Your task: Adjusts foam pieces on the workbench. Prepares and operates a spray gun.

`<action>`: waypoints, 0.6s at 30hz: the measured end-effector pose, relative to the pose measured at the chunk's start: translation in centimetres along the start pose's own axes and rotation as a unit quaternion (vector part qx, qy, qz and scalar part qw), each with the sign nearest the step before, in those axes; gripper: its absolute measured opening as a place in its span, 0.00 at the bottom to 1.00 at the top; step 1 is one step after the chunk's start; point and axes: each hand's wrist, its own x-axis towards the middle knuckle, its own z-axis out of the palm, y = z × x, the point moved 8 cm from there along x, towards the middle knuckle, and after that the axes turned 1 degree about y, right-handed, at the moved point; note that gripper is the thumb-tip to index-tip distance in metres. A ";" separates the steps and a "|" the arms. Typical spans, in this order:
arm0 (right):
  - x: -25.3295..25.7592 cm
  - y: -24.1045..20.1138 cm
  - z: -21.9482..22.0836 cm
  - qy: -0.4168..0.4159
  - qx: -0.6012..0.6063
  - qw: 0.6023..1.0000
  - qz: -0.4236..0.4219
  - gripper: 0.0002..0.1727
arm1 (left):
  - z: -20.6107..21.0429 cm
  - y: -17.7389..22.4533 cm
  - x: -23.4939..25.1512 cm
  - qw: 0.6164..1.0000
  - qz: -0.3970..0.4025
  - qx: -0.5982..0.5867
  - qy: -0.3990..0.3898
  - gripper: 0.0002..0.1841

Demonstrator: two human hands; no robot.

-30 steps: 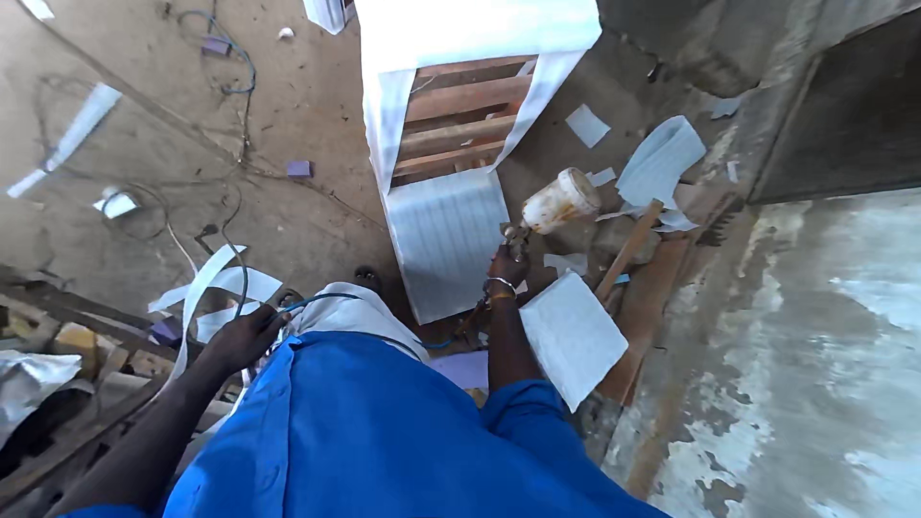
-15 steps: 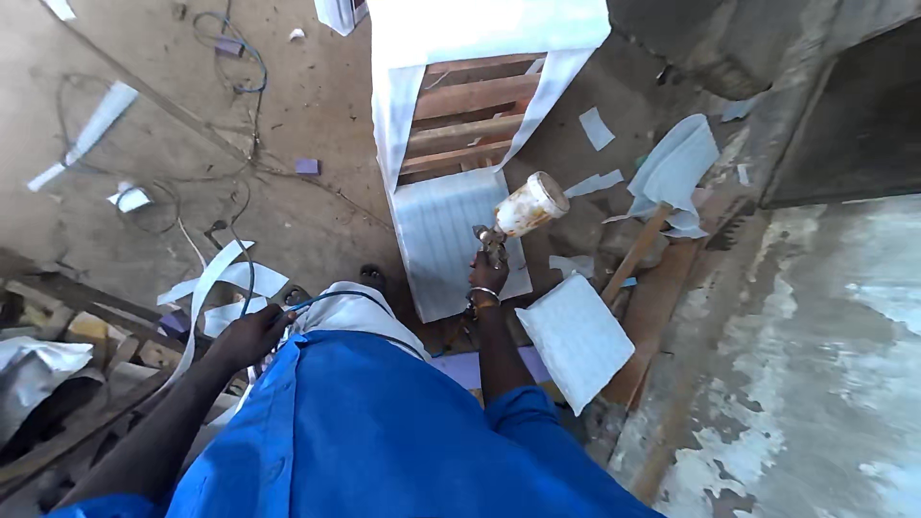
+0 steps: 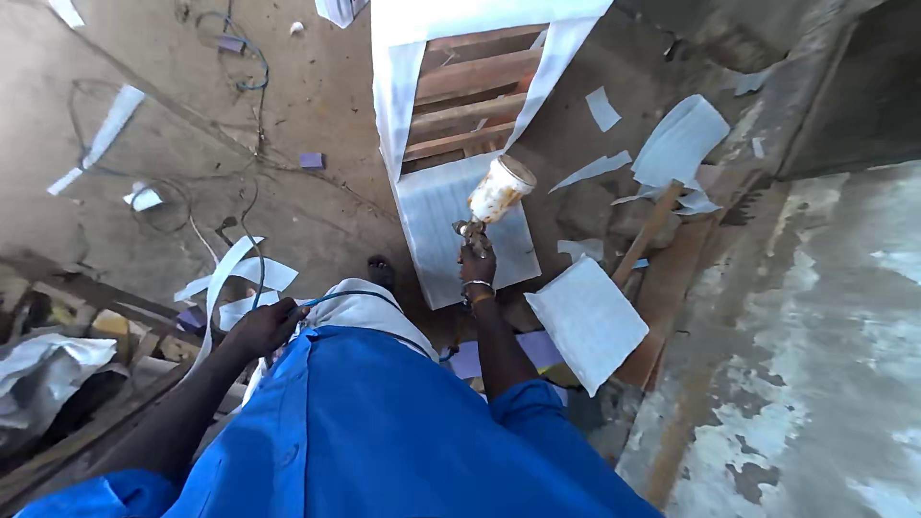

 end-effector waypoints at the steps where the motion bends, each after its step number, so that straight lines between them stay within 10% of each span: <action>1: -0.5 0.3 -0.3 -0.002 0.007 1.000 -0.004 0.26 | 0.0 -0.1 0.0 1.000 0.009 0.009 -0.001 0.26; 11: -11.7 10.8 -11.1 0.041 -0.105 0.990 0.089 0.35 | 3.3 3.1 -2.8 0.984 0.158 0.078 -0.025 0.22; 18: -21.0 23.4 -10.9 0.094 -0.077 0.979 0.166 0.28 | 10.3 6.1 -6.0 0.956 0.283 0.071 -0.046 0.19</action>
